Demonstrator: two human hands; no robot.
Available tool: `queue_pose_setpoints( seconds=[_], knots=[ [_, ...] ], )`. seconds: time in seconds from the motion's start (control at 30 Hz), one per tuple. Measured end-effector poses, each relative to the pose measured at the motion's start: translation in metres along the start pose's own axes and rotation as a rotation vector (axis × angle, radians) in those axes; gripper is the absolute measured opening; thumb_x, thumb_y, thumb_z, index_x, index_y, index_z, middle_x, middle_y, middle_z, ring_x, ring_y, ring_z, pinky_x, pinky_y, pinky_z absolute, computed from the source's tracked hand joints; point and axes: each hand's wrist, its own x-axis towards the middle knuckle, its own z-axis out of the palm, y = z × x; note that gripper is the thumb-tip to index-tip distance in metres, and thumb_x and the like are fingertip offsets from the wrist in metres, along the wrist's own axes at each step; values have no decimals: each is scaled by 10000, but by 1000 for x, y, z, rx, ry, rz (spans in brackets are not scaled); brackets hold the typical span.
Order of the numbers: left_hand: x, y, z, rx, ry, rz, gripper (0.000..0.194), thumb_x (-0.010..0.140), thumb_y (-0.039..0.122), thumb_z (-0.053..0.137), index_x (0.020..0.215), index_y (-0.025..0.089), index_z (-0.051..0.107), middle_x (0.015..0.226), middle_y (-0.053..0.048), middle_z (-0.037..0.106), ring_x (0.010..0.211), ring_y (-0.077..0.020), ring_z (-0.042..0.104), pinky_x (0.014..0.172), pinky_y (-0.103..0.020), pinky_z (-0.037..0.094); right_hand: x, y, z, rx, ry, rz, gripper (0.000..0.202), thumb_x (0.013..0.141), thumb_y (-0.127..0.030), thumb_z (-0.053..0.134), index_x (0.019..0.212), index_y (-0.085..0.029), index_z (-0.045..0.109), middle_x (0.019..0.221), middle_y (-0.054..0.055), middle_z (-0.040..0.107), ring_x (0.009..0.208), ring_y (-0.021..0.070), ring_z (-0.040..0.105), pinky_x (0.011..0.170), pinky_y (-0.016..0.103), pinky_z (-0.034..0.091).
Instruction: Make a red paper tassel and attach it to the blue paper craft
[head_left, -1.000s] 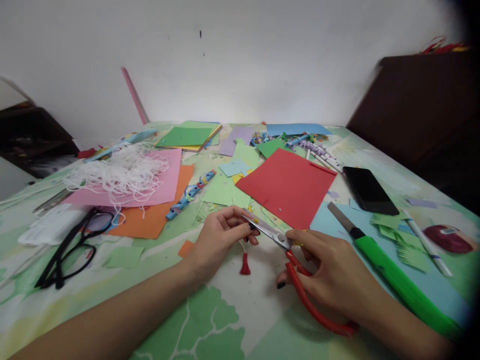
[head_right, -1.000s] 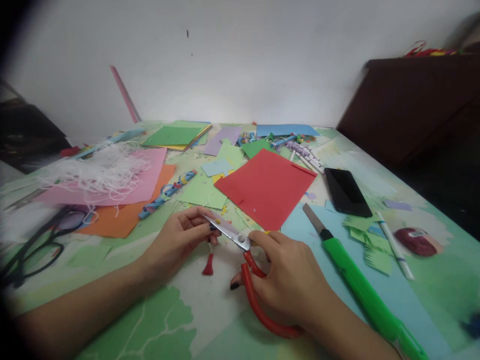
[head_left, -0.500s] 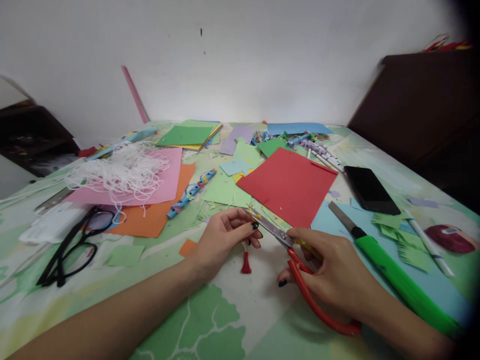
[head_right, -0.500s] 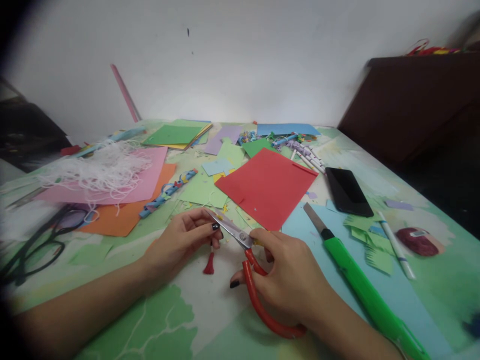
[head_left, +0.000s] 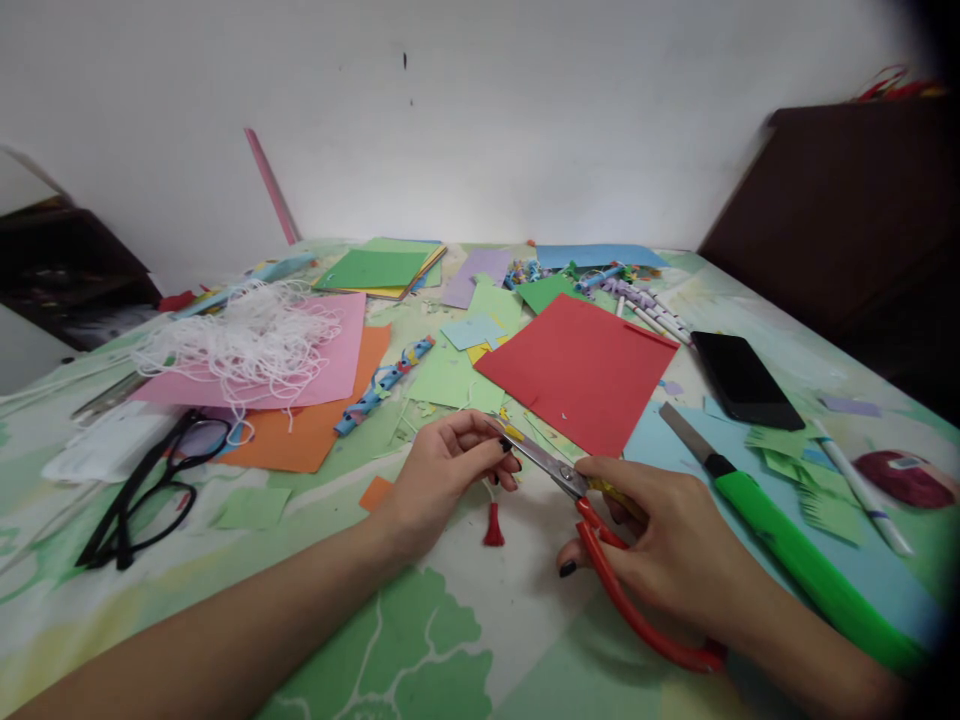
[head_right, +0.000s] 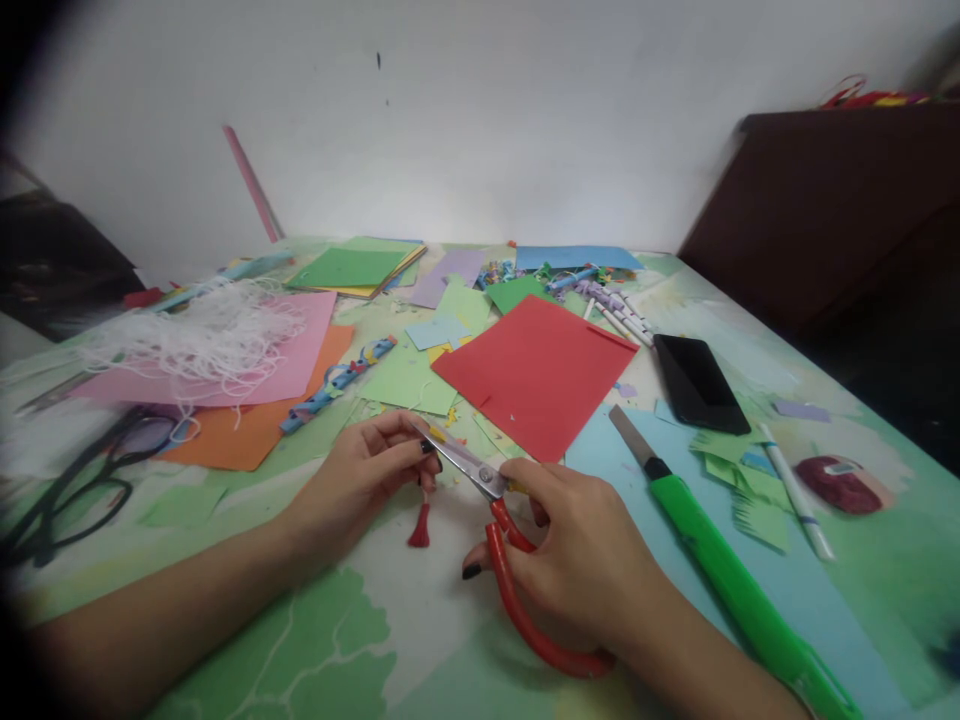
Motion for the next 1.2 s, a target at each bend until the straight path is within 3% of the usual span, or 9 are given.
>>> queue_pose_setpoints(
  seconds=[0.53, 0.87, 1.2],
  knots=[
    [1, -3, -3, -62, 8, 44, 84, 749, 114, 644, 821, 127, 602, 642, -1, 651, 555, -100, 614, 588, -226, 483, -2, 3, 1, -5, 6, -5, 448, 669, -480, 782, 999, -200, 669, 626, -34, 599, 492, 126, 466, 475, 247, 351],
    [1, -3, -3, -45, -11, 29, 65, 781, 137, 626, 840, 127, 600, 641, -6, 651, 572, -100, 608, 602, -227, 484, 0, 0, -1, -4, -7, 0, 329, 707, -418, 721, 948, -200, 668, 583, -44, 547, 483, 123, 435, 462, 241, 326],
    [1, -1, -2, -29, 14, 40, 62, 781, 150, 629, 826, 125, 593, 642, -6, 651, 556, -96, 602, 597, -222, 472, -1, 1, -1, -6, 2, -6, 395, 691, -471, 751, 963, -198, 668, 585, -48, 553, 482, 119, 442, 465, 238, 332]
  ],
)
